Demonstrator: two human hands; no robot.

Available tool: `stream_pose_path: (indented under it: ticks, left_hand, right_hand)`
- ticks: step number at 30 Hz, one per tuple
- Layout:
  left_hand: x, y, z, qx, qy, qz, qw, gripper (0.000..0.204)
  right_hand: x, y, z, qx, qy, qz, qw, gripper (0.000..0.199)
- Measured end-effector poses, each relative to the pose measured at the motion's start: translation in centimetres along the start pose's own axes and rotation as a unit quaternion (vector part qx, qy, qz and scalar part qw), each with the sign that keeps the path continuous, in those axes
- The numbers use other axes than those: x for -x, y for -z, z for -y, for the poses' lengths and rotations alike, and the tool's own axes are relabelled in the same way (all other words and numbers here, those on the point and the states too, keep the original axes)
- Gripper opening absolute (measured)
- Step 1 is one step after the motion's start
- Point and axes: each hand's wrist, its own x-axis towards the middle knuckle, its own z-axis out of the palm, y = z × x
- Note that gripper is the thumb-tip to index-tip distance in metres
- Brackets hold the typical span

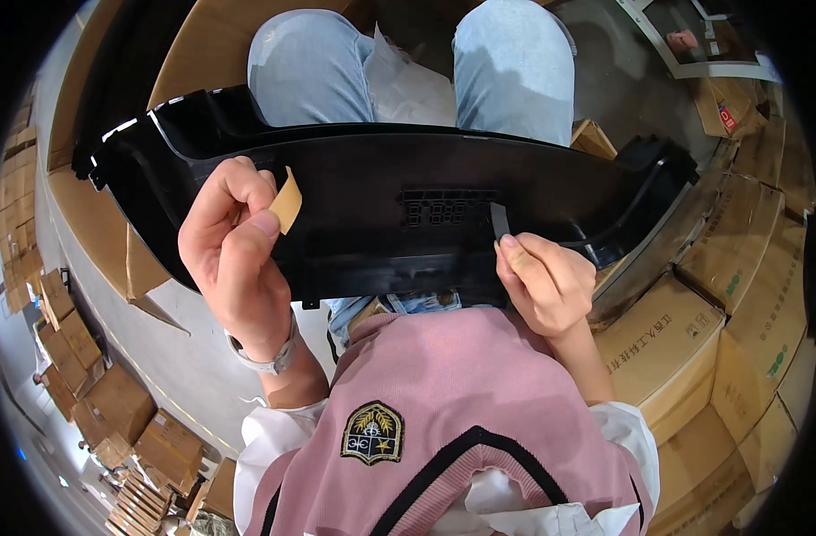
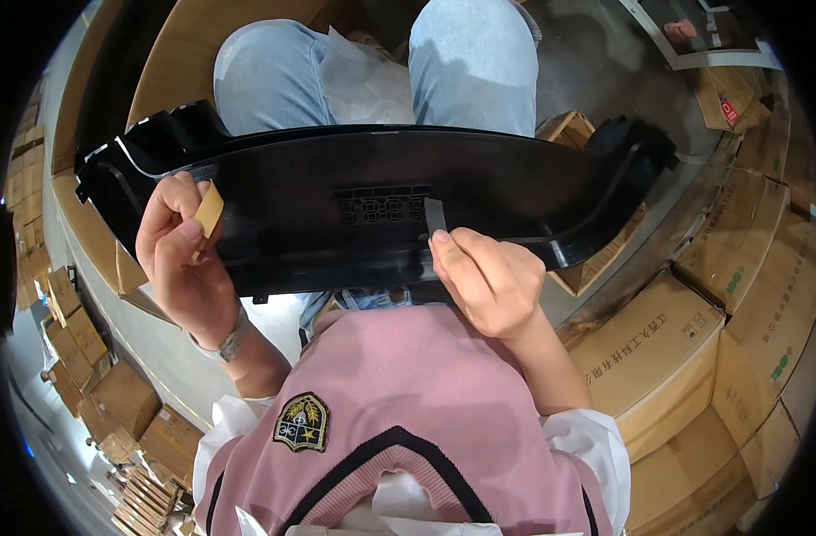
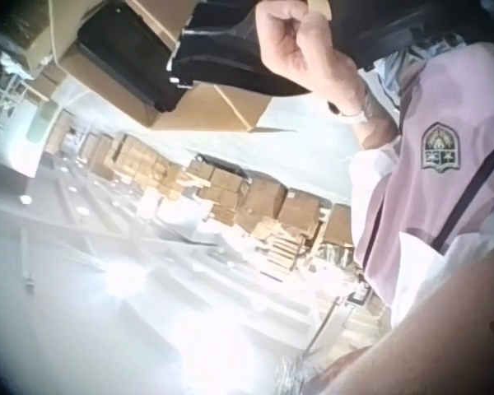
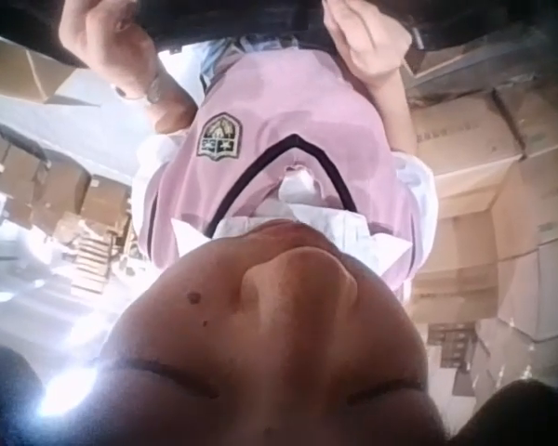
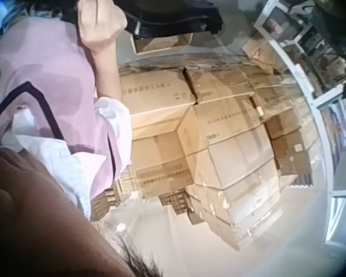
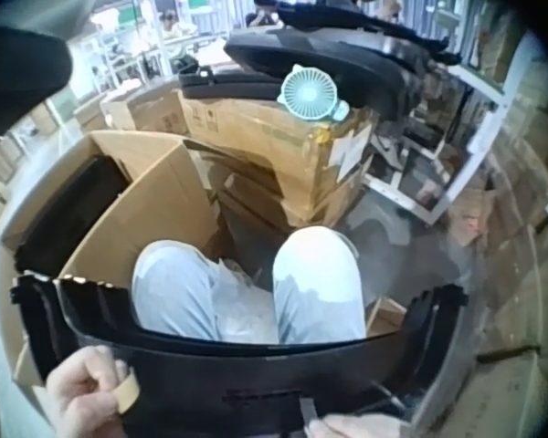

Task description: Apply adhesive pads to black plastic components and pack them into a cardboard box.

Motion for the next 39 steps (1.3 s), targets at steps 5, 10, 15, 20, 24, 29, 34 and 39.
stream_pose_path:
  ticks: [5, 10, 15, 20, 24, 29, 34, 39]
  left_hand:
    - [0.1, -0.1, 0.0, -0.009, 0.008, 0.001, 1.000, 0.012]
    - [0.1, -0.1, 0.2, -0.015, 0.003, 0.009, 1.000, 0.012]
    - [0.0, 0.0, 0.5, -0.018, 0.002, 0.016, 1.000, 0.012]
    - [0.1, -0.2, 0.4, -0.022, -0.001, 0.010, 1.000, 0.011]
    - [0.1, -0.3, 0.5, -0.019, -0.006, 0.010, 1.000, 0.011]
    - [0.0, -0.2, 0.7, -0.012, -0.021, 0.019, 1.000, 0.012]
    - [-0.3, -0.2, 0.9, -0.026, -0.029, 0.018, 0.999, 0.011]
    - [-0.3, -0.3, 0.8, -0.040, -0.037, 0.019, 0.998, 0.011]
  right_hand:
    - [0.2, -0.7, -0.6, 0.009, 0.034, -0.023, 0.999, 0.019]
    - [0.1, -0.9, -0.7, 0.012, 0.034, -0.020, 0.999, 0.014]
    - [0.3, -1.1, -1.0, 0.009, 0.036, -0.010, 0.999, 0.013]
    - [0.4, -1.3, -1.2, 0.008, 0.039, 0.010, 0.999, 0.011]
    - [0.4, -1.4, -1.4, 0.014, 0.037, 0.030, 0.999, 0.009]
    - [0.3, -1.5, -1.4, 0.019, 0.035, 0.038, 0.998, 0.009]
    - [0.2, -1.6, -1.5, 0.022, 0.038, 0.040, 0.998, 0.008]
    - [0.1, -1.5, -1.5, 0.021, 0.037, 0.045, 0.998, 0.008]
